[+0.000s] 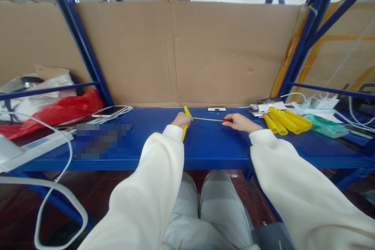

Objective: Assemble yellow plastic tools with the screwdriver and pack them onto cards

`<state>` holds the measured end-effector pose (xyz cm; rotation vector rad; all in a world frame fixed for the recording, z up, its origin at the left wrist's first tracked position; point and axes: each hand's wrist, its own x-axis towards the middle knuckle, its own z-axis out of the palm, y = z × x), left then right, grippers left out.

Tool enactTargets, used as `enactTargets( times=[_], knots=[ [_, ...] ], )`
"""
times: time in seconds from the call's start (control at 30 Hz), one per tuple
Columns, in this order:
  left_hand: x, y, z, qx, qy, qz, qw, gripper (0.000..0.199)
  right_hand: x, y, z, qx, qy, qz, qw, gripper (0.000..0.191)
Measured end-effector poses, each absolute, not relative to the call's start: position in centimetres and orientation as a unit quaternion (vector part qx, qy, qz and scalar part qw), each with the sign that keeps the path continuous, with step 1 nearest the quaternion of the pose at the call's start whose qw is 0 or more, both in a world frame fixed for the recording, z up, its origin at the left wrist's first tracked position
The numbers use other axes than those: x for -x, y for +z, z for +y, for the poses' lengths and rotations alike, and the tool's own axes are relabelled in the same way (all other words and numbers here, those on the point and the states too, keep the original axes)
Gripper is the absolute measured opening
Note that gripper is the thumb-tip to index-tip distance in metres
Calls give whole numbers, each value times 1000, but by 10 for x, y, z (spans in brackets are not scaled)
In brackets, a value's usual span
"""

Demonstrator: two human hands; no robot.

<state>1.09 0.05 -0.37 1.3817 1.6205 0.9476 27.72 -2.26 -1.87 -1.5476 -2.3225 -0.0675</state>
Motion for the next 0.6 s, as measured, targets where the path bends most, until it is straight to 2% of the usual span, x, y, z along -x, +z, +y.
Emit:
enactTargets(
  times=[0.13,0.23,0.37,0.47,0.6],
  knots=[
    [-11,-3,0,-544,373,642,391,17,-274,-18,-25,569,-45,-800,183,19],
    [-11,-3,-1,-545,371,642,391,16,-273,-16,-27,577,-71,-796,172,12],
    [-11,-2,-2,-542,372,643,393,23,-274,-15,-29,571,-51,-805,150,19],
    [-11,-2,-3,-541,373,643,392,28,-274,-17,-27,568,-36,-806,163,14],
    [-11,-2,-2,-543,376,640,393,28,-275,-18,-25,576,-62,-797,173,17]
  ],
)
